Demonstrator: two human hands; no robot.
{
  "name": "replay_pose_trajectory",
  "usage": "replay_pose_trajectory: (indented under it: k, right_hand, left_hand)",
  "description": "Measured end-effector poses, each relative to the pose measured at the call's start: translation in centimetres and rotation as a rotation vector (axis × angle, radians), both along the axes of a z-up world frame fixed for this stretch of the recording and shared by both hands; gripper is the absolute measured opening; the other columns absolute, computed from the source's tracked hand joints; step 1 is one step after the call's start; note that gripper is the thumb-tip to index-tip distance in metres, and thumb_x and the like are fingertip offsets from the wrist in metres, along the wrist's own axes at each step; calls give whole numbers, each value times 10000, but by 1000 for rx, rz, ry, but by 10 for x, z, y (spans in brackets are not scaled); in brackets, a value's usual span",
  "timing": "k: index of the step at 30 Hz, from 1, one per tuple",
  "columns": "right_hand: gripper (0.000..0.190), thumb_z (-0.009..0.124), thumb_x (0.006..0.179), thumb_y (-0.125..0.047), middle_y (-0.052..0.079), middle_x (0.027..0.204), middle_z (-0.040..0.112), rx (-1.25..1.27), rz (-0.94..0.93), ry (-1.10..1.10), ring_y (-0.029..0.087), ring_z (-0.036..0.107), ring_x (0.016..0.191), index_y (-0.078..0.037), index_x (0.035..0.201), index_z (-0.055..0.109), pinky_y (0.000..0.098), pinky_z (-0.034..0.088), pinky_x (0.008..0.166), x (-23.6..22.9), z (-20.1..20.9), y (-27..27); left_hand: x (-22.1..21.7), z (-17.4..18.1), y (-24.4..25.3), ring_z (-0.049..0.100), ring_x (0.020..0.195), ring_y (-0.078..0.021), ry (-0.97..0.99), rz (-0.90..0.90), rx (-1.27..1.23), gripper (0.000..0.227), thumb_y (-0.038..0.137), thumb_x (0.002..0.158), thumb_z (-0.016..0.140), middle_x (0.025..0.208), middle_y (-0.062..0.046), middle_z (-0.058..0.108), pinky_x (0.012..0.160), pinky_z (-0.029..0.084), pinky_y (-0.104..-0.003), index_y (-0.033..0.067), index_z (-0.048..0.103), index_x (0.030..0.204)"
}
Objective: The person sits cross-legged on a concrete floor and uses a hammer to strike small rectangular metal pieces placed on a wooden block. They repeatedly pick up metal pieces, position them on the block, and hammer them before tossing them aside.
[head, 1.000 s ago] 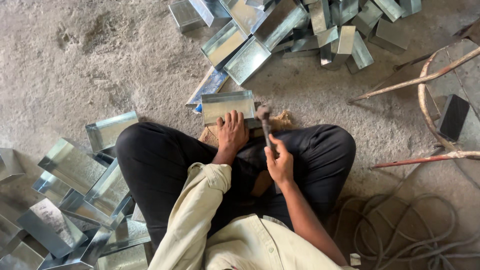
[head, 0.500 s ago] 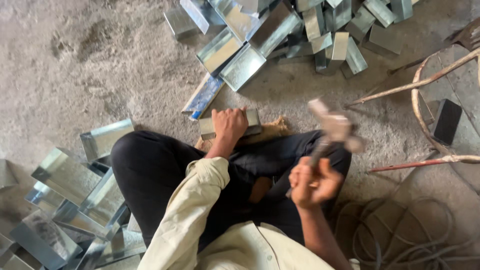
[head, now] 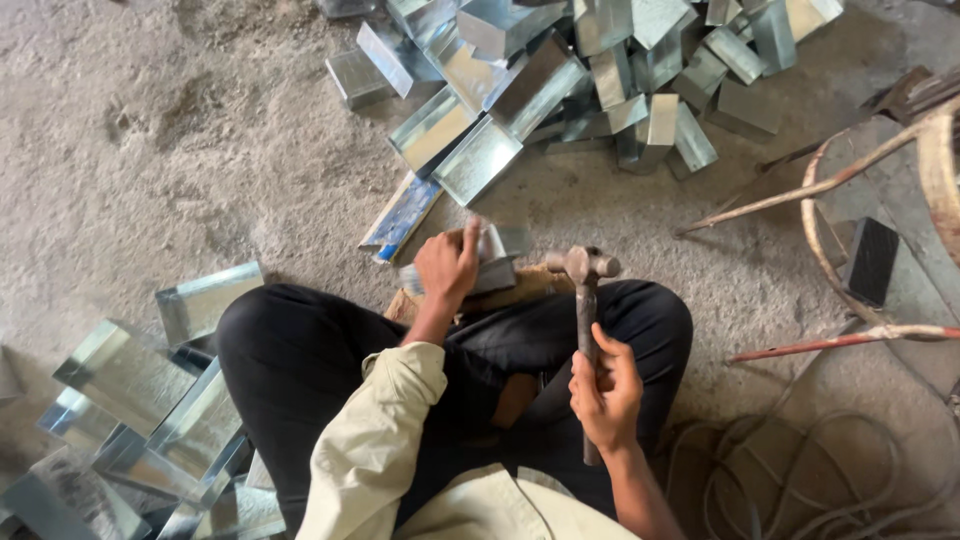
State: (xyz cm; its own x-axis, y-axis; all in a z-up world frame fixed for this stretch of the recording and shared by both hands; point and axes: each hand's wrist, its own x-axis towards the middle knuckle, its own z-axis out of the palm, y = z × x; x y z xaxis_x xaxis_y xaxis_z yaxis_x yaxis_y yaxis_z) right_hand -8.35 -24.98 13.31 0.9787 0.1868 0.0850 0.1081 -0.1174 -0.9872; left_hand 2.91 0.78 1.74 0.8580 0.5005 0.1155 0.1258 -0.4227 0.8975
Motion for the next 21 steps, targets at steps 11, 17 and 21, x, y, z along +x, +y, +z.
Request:
replay_pose_trajectory:
  k: [11, 17, 21]
  right_hand:
    - [410, 636, 1007, -11, 75, 924, 697, -42, 179, -425, 32, 599, 638, -80, 1389, 505, 200, 500, 519, -2, 33, 43]
    - [344, 688, 965, -32, 51, 860, 716, -361, 161, -267, 45, 587, 666, 19, 1298, 619, 200, 473, 552, -12, 19, 40]
    - [357, 666, 954, -49, 8, 721, 666, -314, 67, -180, 11, 565, 535, 18, 1295, 584, 178, 447, 481, -13, 22, 8]
  left_hand:
    - [2, -101, -27, 430, 494, -315, -389, 141, -335, 574, 320, 1100, 363, 552, -173, 445, 545, 310, -464, -20, 472, 651]
    - [-6, -79, -21, 519, 561, -376, -411, 64, -266, 542, 301, 1099, 364, 596, -194, 518, 572, 355, -480, 12, 498, 661]
    - [-16, -37, -16, 570, 676, -397, -364, 144, 307, 345, 278, 1065, 444, 737, -157, 584, 645, 426, -528, 59, 550, 821]
